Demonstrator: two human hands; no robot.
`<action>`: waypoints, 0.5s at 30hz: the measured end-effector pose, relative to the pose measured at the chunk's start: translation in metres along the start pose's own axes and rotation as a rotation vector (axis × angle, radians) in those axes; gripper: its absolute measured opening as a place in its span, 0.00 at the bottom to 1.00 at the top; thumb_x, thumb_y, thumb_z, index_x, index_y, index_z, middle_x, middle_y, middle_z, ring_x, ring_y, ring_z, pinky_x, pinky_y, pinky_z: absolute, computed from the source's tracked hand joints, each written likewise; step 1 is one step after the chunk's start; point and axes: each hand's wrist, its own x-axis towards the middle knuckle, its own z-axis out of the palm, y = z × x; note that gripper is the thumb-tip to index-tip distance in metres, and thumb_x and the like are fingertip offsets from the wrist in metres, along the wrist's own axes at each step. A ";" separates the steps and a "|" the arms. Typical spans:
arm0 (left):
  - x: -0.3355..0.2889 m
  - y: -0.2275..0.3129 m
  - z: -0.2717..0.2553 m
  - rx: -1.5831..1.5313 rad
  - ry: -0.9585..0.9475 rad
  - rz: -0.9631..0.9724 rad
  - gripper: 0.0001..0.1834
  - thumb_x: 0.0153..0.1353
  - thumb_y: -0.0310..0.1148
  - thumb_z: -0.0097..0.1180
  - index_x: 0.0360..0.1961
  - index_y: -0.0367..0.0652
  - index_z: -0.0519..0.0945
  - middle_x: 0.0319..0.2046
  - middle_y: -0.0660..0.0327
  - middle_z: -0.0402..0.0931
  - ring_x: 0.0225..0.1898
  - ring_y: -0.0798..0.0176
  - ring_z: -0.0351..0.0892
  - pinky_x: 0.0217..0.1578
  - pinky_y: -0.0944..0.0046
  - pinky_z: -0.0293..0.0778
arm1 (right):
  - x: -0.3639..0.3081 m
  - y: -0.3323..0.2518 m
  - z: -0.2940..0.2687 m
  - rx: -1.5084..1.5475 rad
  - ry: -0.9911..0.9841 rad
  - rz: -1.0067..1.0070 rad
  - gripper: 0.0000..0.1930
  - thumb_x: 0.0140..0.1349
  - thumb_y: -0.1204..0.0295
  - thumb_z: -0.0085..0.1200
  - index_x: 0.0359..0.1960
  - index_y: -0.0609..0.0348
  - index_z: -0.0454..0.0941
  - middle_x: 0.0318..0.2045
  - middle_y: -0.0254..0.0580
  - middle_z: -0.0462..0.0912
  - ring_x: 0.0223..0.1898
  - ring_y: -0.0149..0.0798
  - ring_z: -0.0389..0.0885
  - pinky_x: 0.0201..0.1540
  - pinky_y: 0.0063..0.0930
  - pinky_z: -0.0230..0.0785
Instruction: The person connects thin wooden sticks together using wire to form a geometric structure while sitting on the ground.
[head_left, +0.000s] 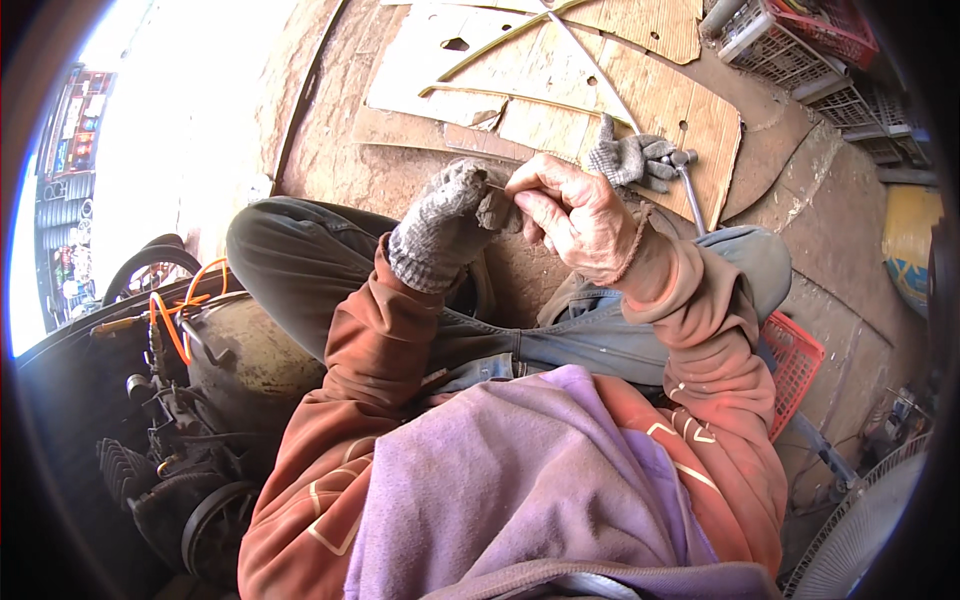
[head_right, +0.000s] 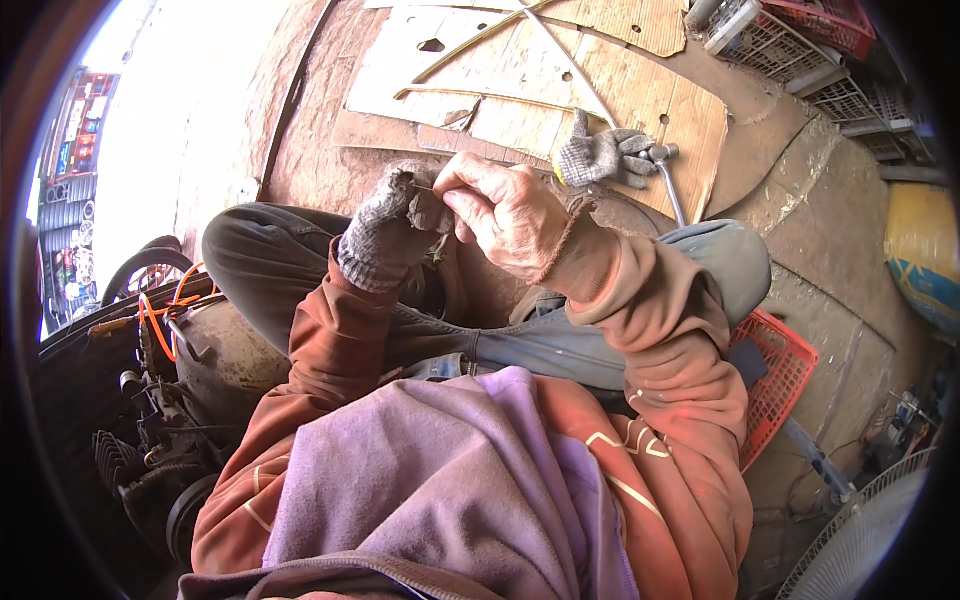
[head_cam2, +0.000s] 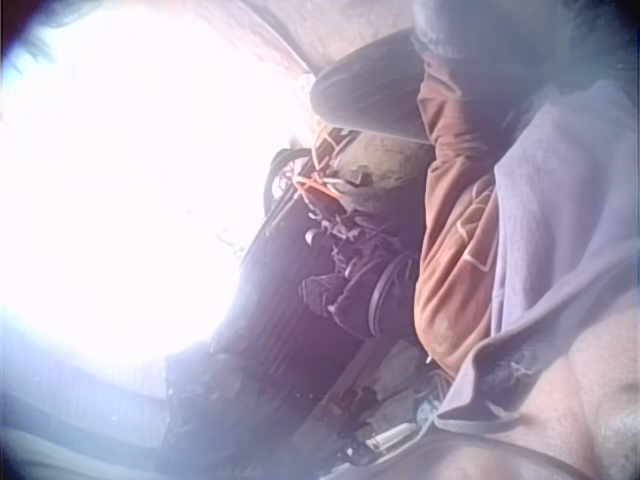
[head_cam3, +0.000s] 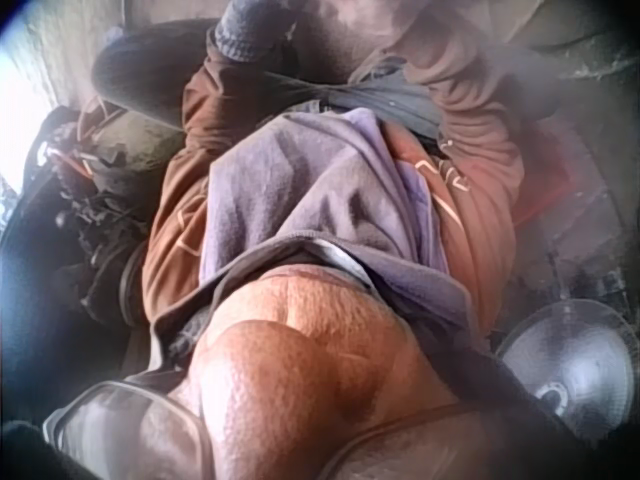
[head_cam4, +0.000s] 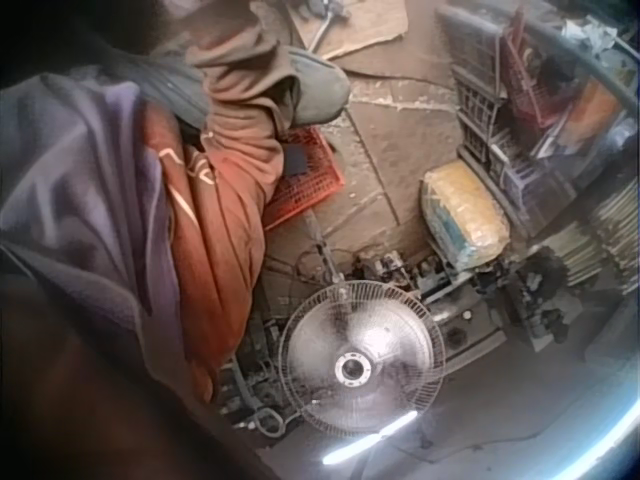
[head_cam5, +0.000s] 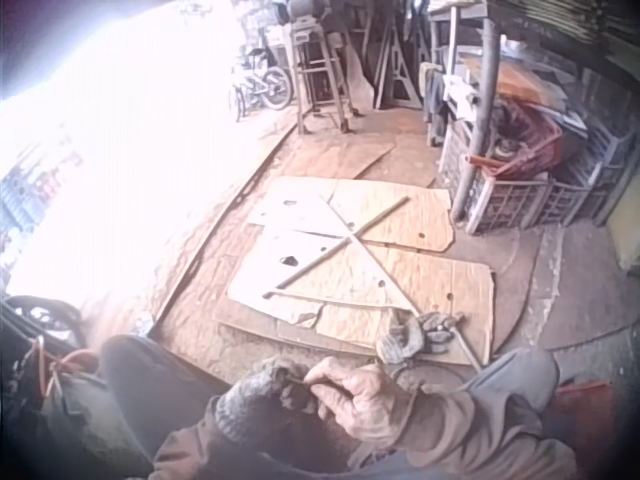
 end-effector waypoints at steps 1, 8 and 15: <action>0.001 0.002 -0.001 0.130 -0.079 0.046 0.09 0.55 0.19 0.58 0.22 0.44 0.74 0.21 0.64 0.72 0.22 0.67 0.70 0.23 0.63 0.66 | 0.000 0.001 0.000 0.002 0.000 -0.009 0.06 0.70 0.80 0.47 0.42 0.60 0.76 0.21 0.30 0.76 0.21 0.20 0.71 0.24 0.16 0.64; 0.000 0.019 0.012 -0.141 -0.117 -0.078 0.06 0.55 0.18 0.57 0.24 0.41 0.76 0.22 0.61 0.74 0.25 0.64 0.75 0.25 0.64 0.68 | 0.000 0.006 0.003 -0.039 0.060 -0.068 0.05 0.69 0.81 0.48 0.39 0.61 0.76 0.22 0.31 0.77 0.22 0.21 0.73 0.24 0.17 0.65; 0.000 0.017 0.026 -0.270 -0.098 -0.088 0.08 0.60 0.31 0.61 0.28 0.39 0.77 0.23 0.62 0.75 0.25 0.67 0.75 0.25 0.69 0.68 | 0.001 0.009 0.007 -0.061 0.072 0.124 0.11 0.68 0.83 0.45 0.50 0.61 0.68 0.30 0.39 0.79 0.27 0.27 0.77 0.30 0.22 0.70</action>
